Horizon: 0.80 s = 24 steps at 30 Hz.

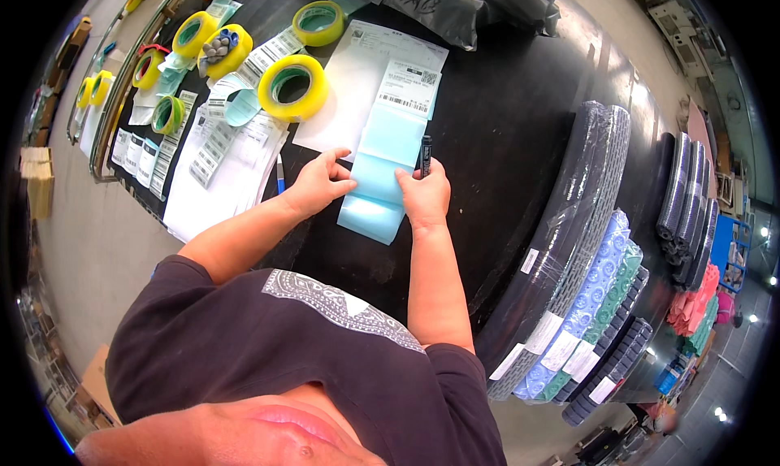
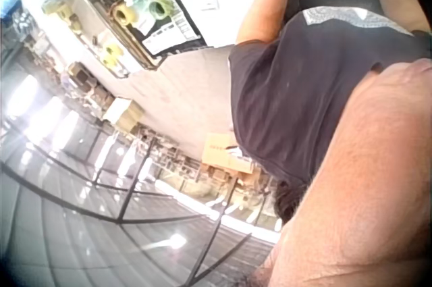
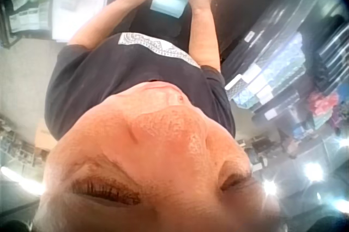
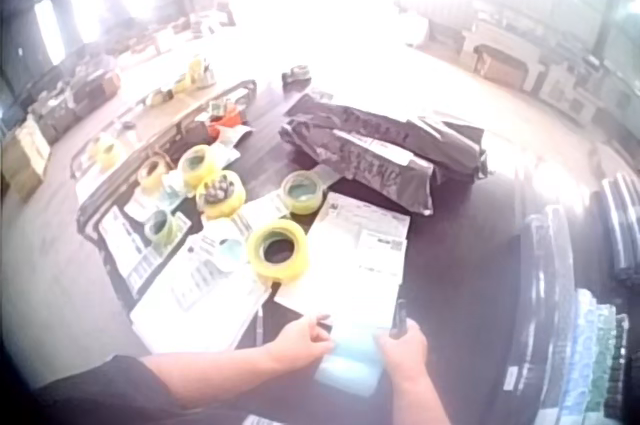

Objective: The person places a dark garment into a black poly mailer and seals it. They affix a printed shipping label to the package, then use a marker to write characters on the bag's surface. The person handles several shipping labels and documents on the table, writing on a sheet of paper before picking up scissors to trim the package.

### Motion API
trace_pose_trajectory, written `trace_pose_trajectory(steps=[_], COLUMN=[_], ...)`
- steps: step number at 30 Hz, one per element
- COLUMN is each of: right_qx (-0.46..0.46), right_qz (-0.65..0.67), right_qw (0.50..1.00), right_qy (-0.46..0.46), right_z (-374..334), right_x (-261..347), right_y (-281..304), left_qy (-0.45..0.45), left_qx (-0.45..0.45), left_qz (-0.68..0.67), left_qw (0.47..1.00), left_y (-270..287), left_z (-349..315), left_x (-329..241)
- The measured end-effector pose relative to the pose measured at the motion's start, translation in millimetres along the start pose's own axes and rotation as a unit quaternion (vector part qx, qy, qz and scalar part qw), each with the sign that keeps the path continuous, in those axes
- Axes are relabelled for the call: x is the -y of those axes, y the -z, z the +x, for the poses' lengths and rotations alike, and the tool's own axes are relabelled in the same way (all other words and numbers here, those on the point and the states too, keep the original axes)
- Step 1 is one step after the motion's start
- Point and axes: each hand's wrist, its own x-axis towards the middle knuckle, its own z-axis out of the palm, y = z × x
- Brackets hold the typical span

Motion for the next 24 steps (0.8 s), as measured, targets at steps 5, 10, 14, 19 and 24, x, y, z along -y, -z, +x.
trace_pose_trajectory(steps=[5,10,14,19,24], right_qx=[-0.005,-0.022,-0.062,-0.096,-0.090], right_qz=[0.044,0.077,0.107,0.132,0.173], right_qw=[0.999,0.996,0.992,0.986,0.981], right_qy=[-0.009,0.032,0.035,0.022,0.005], right_z=[10,26,34,36,23], right_x=[-12,-24,-46,-69,-69], right_y=[-7,1,29,62,76], left_qy=[-0.016,-0.040,-0.178,-0.301,-0.248], left_qx=[-0.005,-0.013,-0.062,-0.059,-0.002], left_qz=[0.020,0.015,0.161,0.488,0.545], left_qw=[1.000,0.999,0.969,0.817,0.801], left_y=[-2,3,22,47,52], left_z=[-4,-12,-13,13,26], left_x=[-4,-4,-19,-33,-23])
